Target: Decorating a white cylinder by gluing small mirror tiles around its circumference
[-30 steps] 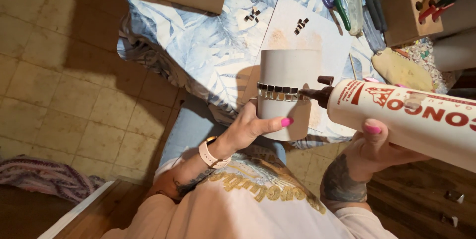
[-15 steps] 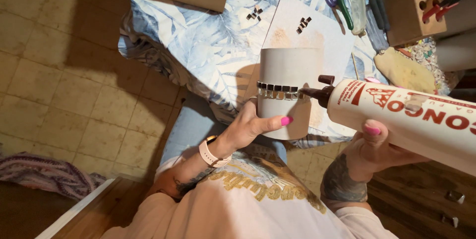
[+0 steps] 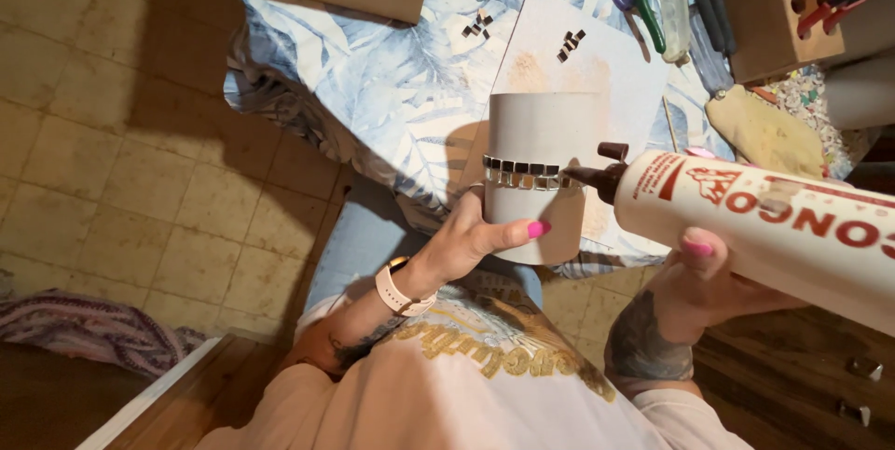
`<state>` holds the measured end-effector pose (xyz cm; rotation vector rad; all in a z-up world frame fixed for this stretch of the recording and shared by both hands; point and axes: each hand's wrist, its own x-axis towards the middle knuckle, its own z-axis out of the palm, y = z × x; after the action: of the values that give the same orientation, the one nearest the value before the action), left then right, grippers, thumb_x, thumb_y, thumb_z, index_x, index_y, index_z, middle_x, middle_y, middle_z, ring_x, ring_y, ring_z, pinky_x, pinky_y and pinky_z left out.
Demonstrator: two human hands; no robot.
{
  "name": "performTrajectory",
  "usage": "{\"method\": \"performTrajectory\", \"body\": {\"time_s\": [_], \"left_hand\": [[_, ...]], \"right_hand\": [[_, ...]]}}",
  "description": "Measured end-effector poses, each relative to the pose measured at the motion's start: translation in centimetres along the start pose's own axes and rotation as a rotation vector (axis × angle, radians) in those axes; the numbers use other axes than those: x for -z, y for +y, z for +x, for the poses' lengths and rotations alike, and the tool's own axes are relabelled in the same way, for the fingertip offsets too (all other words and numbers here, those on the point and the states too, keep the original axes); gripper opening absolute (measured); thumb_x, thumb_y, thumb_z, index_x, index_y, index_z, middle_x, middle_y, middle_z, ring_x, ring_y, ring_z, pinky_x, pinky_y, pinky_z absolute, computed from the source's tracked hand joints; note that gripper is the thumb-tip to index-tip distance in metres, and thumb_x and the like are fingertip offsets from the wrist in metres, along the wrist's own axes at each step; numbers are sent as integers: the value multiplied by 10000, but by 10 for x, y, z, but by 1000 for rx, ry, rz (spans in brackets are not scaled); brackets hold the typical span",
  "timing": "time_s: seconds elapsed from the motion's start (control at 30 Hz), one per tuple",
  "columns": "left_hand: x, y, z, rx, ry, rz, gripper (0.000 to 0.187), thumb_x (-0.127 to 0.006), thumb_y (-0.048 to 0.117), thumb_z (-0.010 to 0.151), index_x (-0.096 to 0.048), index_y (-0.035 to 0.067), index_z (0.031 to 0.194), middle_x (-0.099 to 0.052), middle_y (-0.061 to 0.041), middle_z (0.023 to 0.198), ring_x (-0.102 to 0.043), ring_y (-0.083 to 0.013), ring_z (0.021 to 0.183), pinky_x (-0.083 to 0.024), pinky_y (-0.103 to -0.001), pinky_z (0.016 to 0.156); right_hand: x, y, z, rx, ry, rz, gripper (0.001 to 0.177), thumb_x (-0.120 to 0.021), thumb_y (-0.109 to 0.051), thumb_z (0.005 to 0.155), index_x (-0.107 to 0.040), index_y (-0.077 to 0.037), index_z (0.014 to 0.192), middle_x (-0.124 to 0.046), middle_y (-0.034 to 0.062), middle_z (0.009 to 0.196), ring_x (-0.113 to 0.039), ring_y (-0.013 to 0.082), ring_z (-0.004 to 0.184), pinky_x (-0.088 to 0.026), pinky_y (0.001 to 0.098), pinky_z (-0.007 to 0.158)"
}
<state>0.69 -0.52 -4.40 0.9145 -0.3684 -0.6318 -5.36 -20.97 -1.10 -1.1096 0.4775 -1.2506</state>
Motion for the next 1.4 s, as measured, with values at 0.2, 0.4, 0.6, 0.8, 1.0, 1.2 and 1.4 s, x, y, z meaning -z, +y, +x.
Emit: {"method": "performTrajectory", "body": {"time_s": [0.2, 0.4, 0.6, 0.8, 1.0, 1.2, 1.4], "left_hand": [[1, 1, -1, 31, 23, 14, 226, -630, 224, 711, -530, 81, 567, -363, 95, 445, -238, -24, 387, -201, -161, 381], [2, 1, -1, 30, 1, -5, 259, -627, 235, 714, -496, 101, 536, -363, 95, 436, -241, -23, 364, -196, -160, 365], [0, 3, -2, 22, -9, -7, 186, -615, 229, 723, -537, 75, 654, -415, 77, 498, -293, -33, 409, -239, -162, 404], [-1, 2, -1, 8, -11, -1, 193, -608, 235, 720, -509, 90, 640, -396, 80, 493, -286, -38, 405, -239, -165, 406], [-1, 4, -2, 22, -3, 11, 195, -612, 224, 722, -509, 89, 625, -399, 83, 492, -287, -33, 405, -237, -164, 404], [-1, 4, -3, 20, -2, -8, 137, -611, 175, 734, -560, 50, 706, -412, 88, 517, -276, -26, 428, -234, -162, 405], [0, 1, -3, 27, 6, -5, 195, -620, 213, 713, -571, 31, 765, -500, 43, 585, -372, -46, 468, -306, -167, 459]], "right_hand": [[-18, -10, -11, -34, 87, 305, 1502, -882, 122, 239, 5, -189, 1410, -297, 176, 1448, -582, 397, 1105, -583, 520, 995], [17, 8, 7, 680, -700, -391, 593, -373, -143, 862, -143, -419, 1334, -194, 29, 1416, -346, 436, 1239, -361, 587, 1095], [29, 16, 19, 948, -625, -739, 631, -342, -307, 817, 21, -405, 1323, -205, 101, 1373, -447, 422, 1176, -486, 523, 998], [-6, -7, -9, -71, 118, 315, 1636, -914, 87, 88, 63, -255, 1355, -269, 178, 1499, -657, 436, 1021, -655, 554, 953], [-3, -4, -7, -59, 116, 351, 1674, -932, 147, 106, 100, -265, 1359, -250, 176, 1473, -630, 440, 1030, -624, 560, 952], [-10, -6, -12, -48, 57, 357, 1668, -968, 49, 19, 82, -276, 1274, -123, 115, 1559, -576, 441, 1141, -700, 610, 890], [32, 18, 10, 849, -590, -656, 653, -379, -330, 780, -39, -405, 1332, -167, 20, 1416, -371, 387, 1261, -404, 527, 1086]]}}
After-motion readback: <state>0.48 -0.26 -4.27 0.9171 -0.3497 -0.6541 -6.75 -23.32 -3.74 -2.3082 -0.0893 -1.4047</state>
